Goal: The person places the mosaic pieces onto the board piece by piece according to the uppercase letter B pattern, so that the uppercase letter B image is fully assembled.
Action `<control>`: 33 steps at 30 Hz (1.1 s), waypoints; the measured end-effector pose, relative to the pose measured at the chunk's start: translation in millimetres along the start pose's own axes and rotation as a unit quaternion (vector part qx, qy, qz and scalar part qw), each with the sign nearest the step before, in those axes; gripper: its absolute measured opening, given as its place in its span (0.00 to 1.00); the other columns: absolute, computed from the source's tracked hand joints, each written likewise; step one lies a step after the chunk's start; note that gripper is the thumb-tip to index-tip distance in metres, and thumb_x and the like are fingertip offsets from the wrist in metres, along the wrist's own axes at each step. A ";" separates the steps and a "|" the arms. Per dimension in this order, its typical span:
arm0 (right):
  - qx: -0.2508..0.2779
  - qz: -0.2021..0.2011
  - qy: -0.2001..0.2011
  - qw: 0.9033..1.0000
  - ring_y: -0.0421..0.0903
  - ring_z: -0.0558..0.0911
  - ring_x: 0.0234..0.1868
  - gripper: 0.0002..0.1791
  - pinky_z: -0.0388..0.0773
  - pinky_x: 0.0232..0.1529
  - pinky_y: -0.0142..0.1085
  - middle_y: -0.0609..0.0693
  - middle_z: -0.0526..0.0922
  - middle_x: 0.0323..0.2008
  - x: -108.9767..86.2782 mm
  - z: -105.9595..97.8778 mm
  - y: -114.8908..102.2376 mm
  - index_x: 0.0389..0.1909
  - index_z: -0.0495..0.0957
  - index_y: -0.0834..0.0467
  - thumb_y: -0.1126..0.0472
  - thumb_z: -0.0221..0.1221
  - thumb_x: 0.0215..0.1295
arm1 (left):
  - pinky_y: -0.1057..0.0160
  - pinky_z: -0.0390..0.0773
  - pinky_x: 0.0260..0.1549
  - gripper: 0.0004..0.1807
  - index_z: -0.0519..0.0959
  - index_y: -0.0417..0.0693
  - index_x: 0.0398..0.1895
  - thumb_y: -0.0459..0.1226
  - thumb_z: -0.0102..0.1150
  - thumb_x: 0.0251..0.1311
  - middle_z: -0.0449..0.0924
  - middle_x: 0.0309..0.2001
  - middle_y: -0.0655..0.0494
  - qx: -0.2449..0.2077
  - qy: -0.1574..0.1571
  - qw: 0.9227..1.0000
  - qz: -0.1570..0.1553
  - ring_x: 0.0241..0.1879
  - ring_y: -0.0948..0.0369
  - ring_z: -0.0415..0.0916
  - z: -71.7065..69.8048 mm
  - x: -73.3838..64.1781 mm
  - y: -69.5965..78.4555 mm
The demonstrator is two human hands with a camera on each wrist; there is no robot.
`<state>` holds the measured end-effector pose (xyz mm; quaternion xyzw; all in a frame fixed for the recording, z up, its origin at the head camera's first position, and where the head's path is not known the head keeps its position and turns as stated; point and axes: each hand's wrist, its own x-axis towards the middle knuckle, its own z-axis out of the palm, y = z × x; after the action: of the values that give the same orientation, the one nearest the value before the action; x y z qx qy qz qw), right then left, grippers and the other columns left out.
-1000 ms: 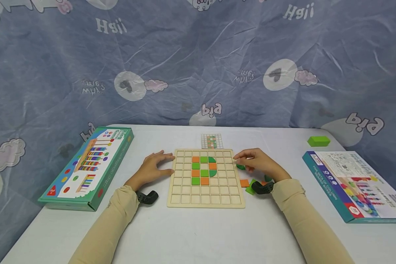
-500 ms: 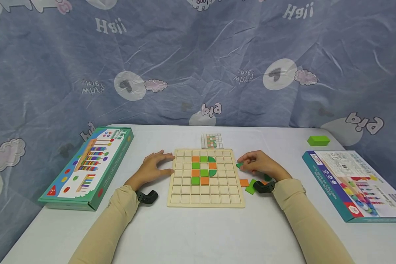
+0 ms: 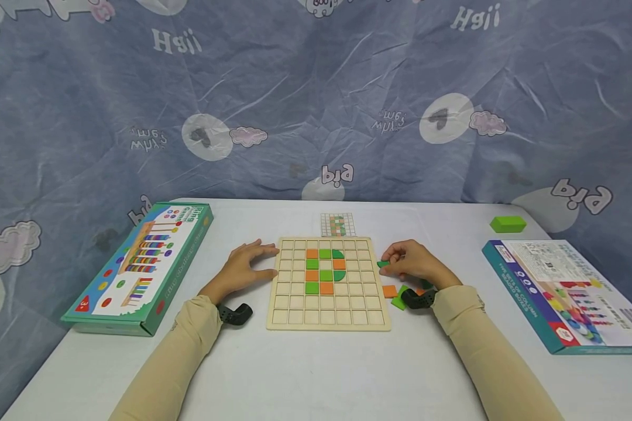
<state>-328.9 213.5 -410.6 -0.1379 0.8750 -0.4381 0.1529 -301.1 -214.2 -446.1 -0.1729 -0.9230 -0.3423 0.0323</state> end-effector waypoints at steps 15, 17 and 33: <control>-0.003 -0.008 0.038 0.999 0.44 0.87 0.29 0.13 0.88 0.34 0.35 0.56 0.83 0.37 -3.6 -4.5 -1.8 0.54 0.81 0.71 0.66 0.62 0.77 | 0.37 0.43 0.83 0.32 0.82 0.42 0.69 0.42 0.75 0.63 0.75 0.75 0.45 -0.003 0.000 1.000 -0.001 0.83 0.40 0.55 -0.4 -1.3 1.2; 0.009 -0.007 0.042 0.999 0.43 0.86 0.29 0.14 0.89 0.34 0.35 0.57 0.83 0.39 -4.0 -5.6 -0.9 0.56 0.80 0.72 0.66 0.60 0.79 | 0.37 0.44 0.83 0.32 0.82 0.42 0.69 0.42 0.75 0.63 0.76 0.75 0.44 -0.002 0.001 1.000 0.001 0.83 0.40 0.56 -0.3 -0.9 1.1; 0.100 -0.037 -0.027 0.994 0.42 0.80 0.29 0.20 0.87 0.32 0.34 0.54 0.82 0.33 -3.1 1.4 -22.0 0.64 0.75 0.75 0.65 0.56 0.82 | 0.35 0.45 0.82 0.31 0.82 0.41 0.69 0.41 0.75 0.63 0.76 0.74 0.43 -0.003 0.003 1.000 0.005 0.82 0.38 0.56 -1.2 -0.4 -0.1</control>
<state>-323.2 201.0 -393.1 -0.1656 0.8166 -0.5252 0.1732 -300.9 -215.2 -445.3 -0.1761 -0.9211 -0.3453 0.0362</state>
